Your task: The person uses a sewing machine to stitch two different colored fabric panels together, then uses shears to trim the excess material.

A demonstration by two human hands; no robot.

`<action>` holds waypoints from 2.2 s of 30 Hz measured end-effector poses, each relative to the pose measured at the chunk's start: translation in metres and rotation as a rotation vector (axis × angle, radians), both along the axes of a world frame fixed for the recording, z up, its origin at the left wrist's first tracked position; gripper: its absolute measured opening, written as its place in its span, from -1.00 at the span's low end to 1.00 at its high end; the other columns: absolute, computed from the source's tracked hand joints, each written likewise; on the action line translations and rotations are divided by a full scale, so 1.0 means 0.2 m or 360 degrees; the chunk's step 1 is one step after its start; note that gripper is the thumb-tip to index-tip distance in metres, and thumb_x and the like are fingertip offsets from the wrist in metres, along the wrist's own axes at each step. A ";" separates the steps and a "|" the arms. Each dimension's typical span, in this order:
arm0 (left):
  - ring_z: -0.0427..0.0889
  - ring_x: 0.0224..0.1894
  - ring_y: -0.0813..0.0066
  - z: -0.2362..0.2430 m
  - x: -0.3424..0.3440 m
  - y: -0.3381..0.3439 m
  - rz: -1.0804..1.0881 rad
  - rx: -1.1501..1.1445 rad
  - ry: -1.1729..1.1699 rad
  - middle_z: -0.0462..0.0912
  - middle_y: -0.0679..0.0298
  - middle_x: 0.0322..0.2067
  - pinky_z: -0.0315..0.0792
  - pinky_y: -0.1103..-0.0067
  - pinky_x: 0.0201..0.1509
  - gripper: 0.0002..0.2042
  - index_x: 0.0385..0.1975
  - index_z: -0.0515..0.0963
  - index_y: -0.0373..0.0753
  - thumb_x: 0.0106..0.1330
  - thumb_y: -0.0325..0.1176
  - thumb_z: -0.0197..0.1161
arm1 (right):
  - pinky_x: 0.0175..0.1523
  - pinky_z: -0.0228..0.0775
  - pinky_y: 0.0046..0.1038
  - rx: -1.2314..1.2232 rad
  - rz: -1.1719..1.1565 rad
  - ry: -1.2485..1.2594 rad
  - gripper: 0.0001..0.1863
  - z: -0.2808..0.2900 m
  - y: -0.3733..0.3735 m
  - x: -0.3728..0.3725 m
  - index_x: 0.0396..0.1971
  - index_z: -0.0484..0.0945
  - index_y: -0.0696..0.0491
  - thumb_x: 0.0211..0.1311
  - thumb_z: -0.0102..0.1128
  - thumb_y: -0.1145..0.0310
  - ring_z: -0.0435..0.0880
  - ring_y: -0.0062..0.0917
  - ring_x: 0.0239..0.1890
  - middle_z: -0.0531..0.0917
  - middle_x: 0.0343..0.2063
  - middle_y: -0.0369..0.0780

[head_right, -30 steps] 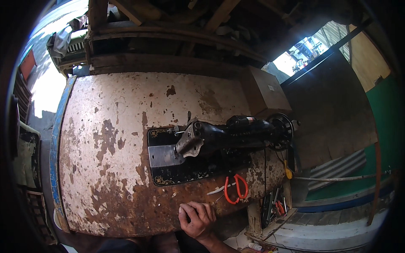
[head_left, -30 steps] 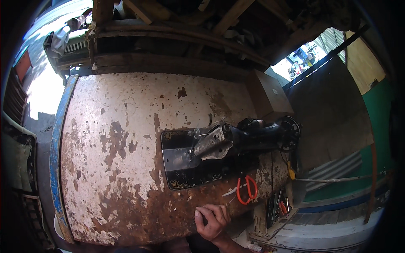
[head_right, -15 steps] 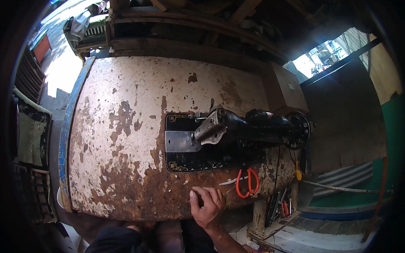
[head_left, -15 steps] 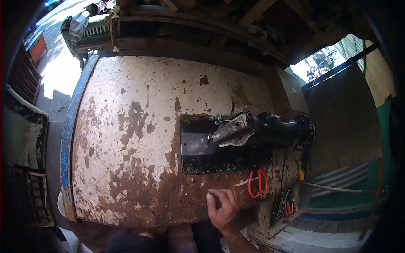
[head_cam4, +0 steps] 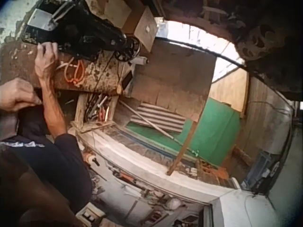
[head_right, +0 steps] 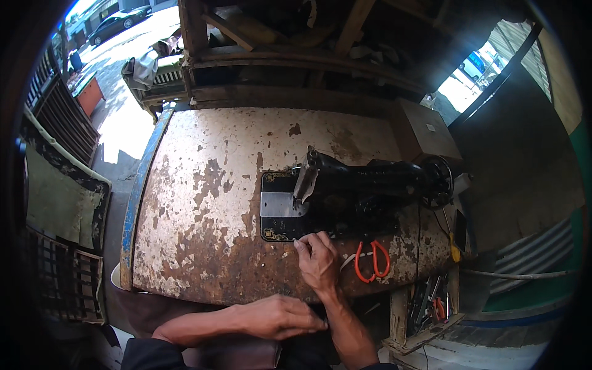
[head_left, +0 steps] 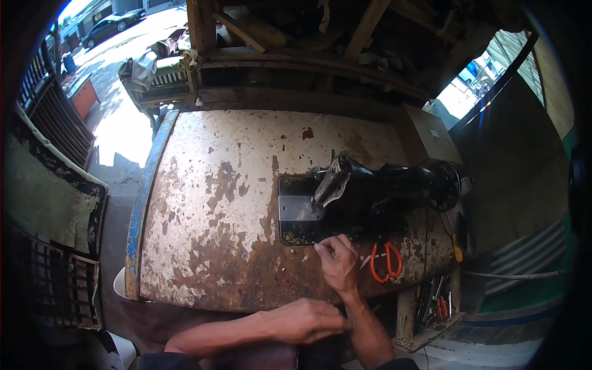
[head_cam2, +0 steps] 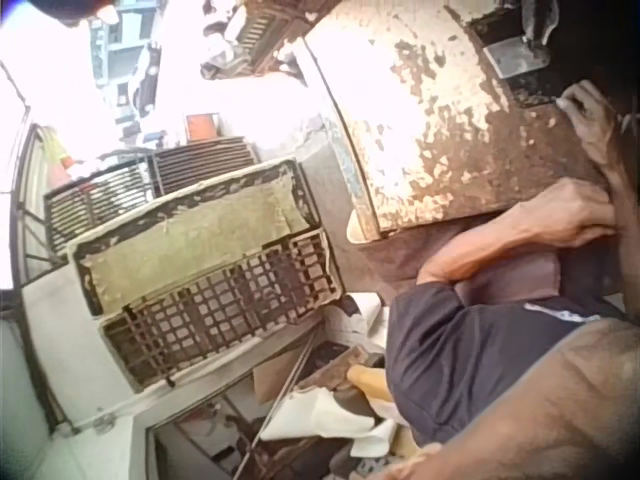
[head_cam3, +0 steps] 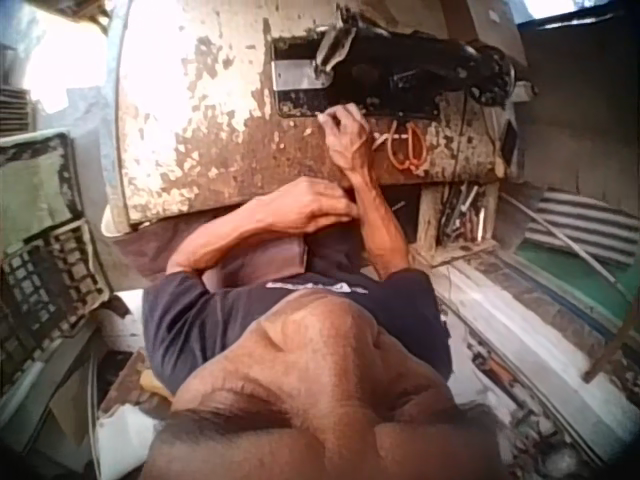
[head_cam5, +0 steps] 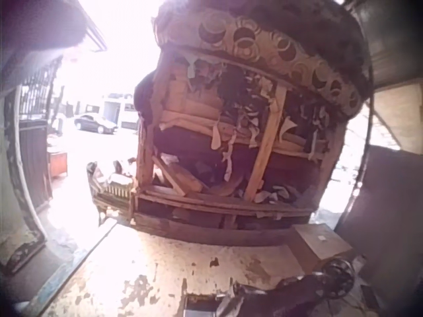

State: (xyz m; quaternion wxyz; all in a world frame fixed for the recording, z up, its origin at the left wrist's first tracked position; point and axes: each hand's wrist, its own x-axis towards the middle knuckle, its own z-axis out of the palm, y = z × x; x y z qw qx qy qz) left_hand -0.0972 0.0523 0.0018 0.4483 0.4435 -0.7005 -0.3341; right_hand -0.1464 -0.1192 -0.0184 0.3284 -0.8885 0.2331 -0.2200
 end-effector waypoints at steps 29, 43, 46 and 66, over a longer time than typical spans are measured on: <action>0.58 0.34 0.11 -0.30 0.42 -0.27 0.0812 -0.0056 -0.0603 0.72 0.00 0.00 0.28 0.16 0.62 -0.82 -0.16 0.55 -0.29 0.25 -0.54 0.21 | 0.11 0.55 -0.04 -0.1595 -0.0259 0.1265 -0.57 0.75 -1.86 -0.23 0.08 0.69 0.16 0.52 -0.07 0.23 0.76 -0.07 -0.04 0.74 -0.10 0.10; 0.63 0.25 -0.01 -0.25 0.44 -0.27 0.0784 -0.0047 -0.0584 0.69 -0.11 0.06 0.31 0.13 0.59 -0.72 -0.11 0.57 -0.35 0.14 -0.55 0.23 | 0.22 0.53 -0.09 -0.0383 -0.0704 0.0608 -0.56 0.87 -1.63 -0.05 0.03 0.70 0.20 0.59 -0.15 0.29 0.75 -0.11 0.04 0.75 -0.07 0.06; 0.57 0.31 -0.11 -0.30 0.43 -0.30 0.0776 -0.0021 -0.0611 0.66 -0.11 0.13 0.37 0.13 0.54 -0.73 -0.10 0.57 -0.36 0.18 -0.53 0.22 | 0.06 0.53 -0.04 -0.1629 -0.0399 0.0959 -0.57 0.74 -1.83 -0.28 0.00 0.69 0.23 0.57 -0.10 0.23 0.76 -0.01 -0.08 0.76 -0.22 0.10; 0.71 -0.09 -0.05 -0.19 0.28 -0.25 0.0526 -0.0225 -0.0226 0.67 0.04 -0.14 0.61 0.20 0.00 -0.85 -0.13 0.62 -0.26 0.36 -0.43 0.33 | -0.16 0.57 -0.14 -0.0028 -0.0013 0.0376 -0.63 0.01 -0.22 0.34 -0.14 0.75 0.10 0.35 0.37 0.08 0.77 0.01 -0.27 0.78 -0.34 0.00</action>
